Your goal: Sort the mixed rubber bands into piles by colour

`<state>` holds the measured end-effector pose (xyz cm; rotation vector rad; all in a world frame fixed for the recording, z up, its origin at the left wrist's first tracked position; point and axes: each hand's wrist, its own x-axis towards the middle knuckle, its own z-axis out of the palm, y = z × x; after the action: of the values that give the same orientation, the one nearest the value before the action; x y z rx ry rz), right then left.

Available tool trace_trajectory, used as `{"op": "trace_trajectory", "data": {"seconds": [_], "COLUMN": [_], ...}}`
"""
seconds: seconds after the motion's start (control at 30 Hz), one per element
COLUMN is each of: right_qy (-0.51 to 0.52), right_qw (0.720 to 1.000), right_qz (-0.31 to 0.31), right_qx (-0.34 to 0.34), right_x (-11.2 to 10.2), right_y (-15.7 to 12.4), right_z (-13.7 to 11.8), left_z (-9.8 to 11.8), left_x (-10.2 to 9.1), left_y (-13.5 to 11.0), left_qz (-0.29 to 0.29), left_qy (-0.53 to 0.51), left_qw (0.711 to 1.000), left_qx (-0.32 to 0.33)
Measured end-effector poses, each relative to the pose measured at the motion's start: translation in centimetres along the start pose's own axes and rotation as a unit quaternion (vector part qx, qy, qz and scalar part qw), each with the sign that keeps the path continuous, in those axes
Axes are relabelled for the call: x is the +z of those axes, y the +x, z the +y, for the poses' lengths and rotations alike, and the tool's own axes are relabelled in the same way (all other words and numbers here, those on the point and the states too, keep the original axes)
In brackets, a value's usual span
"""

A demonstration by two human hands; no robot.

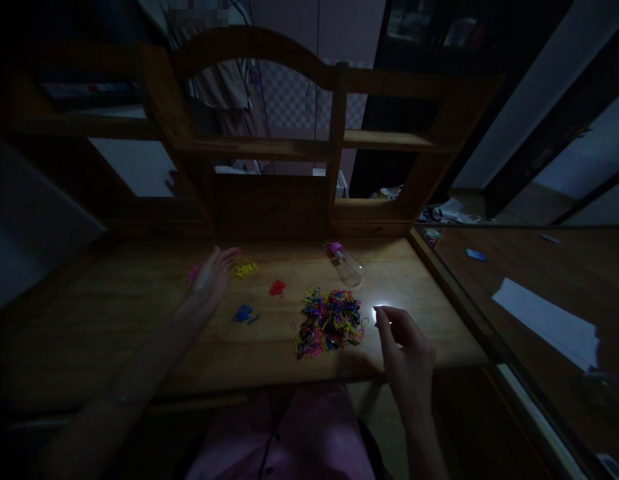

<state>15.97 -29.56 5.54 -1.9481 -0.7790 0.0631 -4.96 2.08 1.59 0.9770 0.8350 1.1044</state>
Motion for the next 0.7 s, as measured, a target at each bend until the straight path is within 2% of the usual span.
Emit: {"op": "trace_trajectory", "data": {"seconds": [0.1,0.2,0.27,0.33,0.4,0.5,0.57,0.7], "right_qy": [-0.019,-0.035,-0.047,-0.055,-0.058,-0.068,-0.076,-0.078], "right_qw": [0.999,0.998,0.996,0.994,0.992,0.99,0.99,0.991], "right_qz": [-0.028,-0.05,-0.064,-0.081,-0.091,-0.086,-0.077,-0.078], "right_qx": [-0.005,-0.019,-0.034,-0.05,-0.067,-0.085,-0.087,-0.082], "right_x": [0.3,0.8,1.3,1.8,2.2,2.4,2.3,2.1], "right_y": [0.2,0.4,0.7,1.0,1.3,1.5,1.5,1.2], "right_z": [0.8,1.3,1.5,1.6,1.7,1.9,1.9,2.3], "left_z": [1.4,2.0,1.4,-0.2,-2.0,-4.3,-5.2,-6.1], "left_x": [0.9,2.6,4.0,5.1,5.9,6.3,6.3,6.6], "left_y": [-4.0,-8.7,-11.3,-13.1,-13.9,-13.5,-12.8,-11.8], "left_qz": [-0.067,-0.129,-0.184,-0.223,-0.23,-0.202,-0.194,-0.218], "left_qy": [0.006,0.102,0.166,0.214,0.254,0.307,0.341,0.395], "left_qw": [0.997,0.986,0.969,0.951,0.938,0.924,0.911,0.879], "left_qx": [0.033,0.015,0.0,0.018,0.053,0.103,0.126,0.156]}}
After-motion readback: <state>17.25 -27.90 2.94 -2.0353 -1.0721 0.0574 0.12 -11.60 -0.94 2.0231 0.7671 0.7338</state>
